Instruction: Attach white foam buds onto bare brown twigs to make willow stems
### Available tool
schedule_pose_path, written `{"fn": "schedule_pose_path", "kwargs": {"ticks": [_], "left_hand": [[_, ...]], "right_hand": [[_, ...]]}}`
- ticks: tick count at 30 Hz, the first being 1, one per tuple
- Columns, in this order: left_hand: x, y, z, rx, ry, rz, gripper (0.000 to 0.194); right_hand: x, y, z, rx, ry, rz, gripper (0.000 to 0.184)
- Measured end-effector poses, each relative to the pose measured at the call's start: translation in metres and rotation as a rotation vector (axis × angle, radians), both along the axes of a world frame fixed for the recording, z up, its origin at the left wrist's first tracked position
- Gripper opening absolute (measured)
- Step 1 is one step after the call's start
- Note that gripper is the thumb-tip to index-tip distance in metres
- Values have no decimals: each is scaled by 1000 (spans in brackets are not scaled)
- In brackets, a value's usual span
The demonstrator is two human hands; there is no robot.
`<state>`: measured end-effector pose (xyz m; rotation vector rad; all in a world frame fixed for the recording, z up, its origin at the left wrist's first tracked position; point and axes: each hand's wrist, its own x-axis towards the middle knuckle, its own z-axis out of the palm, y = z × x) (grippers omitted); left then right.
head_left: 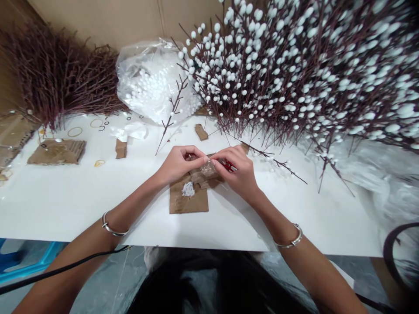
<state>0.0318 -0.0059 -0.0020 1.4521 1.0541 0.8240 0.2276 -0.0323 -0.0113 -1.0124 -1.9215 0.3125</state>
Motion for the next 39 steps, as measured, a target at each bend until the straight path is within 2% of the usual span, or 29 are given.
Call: {"fn": "schedule_pose_path", "kwargs": {"ticks": [10,25,33,36,39], "left_hand": [[0,0,0,-4,32,-12,25],[-2,0,3,-51,-8,-27,28],[-2,0,3,-77,-45,-33,30],[-2,1,3,-30,-19,-23,30],[-4,2,5,164,94,73,28]], "right_hand": [[0,-1,0,-62,7,-6,10],[-3,-4,4,-467,281,-3,9],[-2,-3,4,-561,360,-43,14],[-2,-2,3,-570,375,-52,14],[-1,0,3,-574,391,-76,15]]}}
